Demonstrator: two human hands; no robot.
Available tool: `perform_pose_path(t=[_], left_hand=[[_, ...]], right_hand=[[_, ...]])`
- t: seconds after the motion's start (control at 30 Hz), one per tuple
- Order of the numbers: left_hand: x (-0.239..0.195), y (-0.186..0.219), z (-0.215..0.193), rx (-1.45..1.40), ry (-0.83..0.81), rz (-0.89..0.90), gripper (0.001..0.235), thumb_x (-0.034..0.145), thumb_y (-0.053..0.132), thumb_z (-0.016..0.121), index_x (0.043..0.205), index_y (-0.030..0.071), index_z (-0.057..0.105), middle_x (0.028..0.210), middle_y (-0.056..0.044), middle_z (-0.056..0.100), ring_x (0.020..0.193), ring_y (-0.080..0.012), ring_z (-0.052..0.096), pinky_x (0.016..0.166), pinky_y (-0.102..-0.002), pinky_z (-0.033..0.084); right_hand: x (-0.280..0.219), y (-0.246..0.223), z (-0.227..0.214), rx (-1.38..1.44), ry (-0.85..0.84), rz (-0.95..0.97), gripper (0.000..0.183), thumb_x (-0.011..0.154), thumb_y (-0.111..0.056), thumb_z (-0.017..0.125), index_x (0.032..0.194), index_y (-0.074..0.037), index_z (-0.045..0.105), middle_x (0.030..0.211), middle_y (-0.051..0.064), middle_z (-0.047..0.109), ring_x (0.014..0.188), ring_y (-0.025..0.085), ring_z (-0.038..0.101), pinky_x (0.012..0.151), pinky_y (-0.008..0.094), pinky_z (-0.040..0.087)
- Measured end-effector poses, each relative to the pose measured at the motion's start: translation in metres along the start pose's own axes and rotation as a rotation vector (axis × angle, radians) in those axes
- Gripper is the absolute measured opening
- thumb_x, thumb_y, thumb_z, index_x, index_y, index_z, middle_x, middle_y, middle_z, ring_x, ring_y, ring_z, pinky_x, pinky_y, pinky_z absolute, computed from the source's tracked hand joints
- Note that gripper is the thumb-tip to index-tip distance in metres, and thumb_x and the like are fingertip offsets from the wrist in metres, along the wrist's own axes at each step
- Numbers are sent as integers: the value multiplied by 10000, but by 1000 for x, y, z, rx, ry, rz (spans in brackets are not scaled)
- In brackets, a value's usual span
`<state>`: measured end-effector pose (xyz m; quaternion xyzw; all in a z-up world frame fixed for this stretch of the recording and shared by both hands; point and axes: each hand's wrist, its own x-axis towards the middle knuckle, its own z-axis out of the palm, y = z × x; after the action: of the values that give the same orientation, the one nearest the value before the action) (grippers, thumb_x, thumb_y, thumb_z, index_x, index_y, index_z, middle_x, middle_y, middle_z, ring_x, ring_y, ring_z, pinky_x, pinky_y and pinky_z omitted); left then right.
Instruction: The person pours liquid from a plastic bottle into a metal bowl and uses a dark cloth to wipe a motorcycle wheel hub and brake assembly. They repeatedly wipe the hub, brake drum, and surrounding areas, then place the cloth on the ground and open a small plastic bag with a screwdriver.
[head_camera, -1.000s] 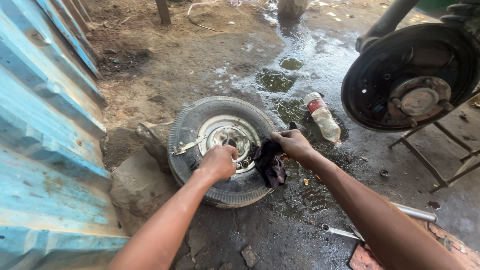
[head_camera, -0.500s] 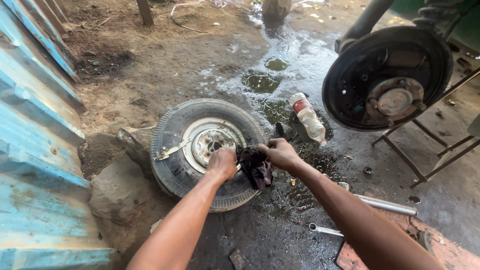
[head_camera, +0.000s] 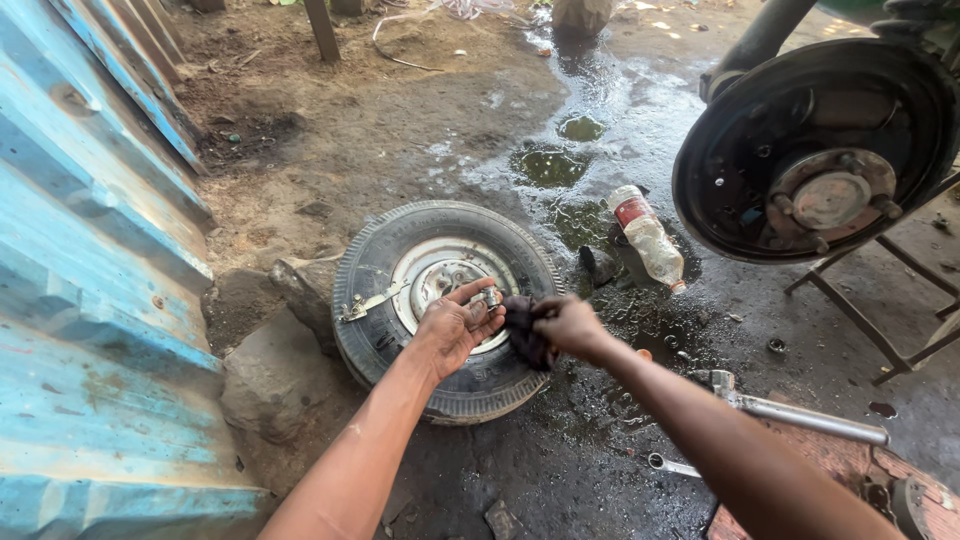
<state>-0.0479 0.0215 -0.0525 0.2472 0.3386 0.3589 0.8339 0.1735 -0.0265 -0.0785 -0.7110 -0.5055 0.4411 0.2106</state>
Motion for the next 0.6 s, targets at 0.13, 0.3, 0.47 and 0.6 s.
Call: perform_pose_path(t=[0.13,0.3,0.47,0.6], left_hand=[[2,-2,-1,-32,22,34,421,943,-136,450,1338,-60,575,1053,-169,703,884,-215,727,899,-313,636],[17,-18,14,96,29,59,427,904,-166,469,1277,-30,625,1039,-151,722,781,-177,712,719,-310,633],[2,-6,44,409,24,23,268,974,49,574,1226,44,664,886,-123,690,672,-189,637,516,-300,516],[-17,1,76,551,215,-12,237,994,195,514,1142,41,618,884,-85,605,849,-221,619,669,-408,572]], right_hand=[[-14,-34,-32,547,4,-26,367,941,-85,601,1291,-8,678,1079,177,756,814,187,731,724,326,634],[-46,-61,-19,568,-73,-154,403,875,-57,716,1270,-10,652,1046,140,729,773,180,709,681,307,594],[-57,-51,-11,287,1,-249,357,1011,-258,599,1236,-12,726,873,143,686,690,175,595,611,351,475],[-48,-48,-20,99,222,-333,419,986,-377,472,1176,-40,634,855,77,722,767,204,702,742,397,560]])
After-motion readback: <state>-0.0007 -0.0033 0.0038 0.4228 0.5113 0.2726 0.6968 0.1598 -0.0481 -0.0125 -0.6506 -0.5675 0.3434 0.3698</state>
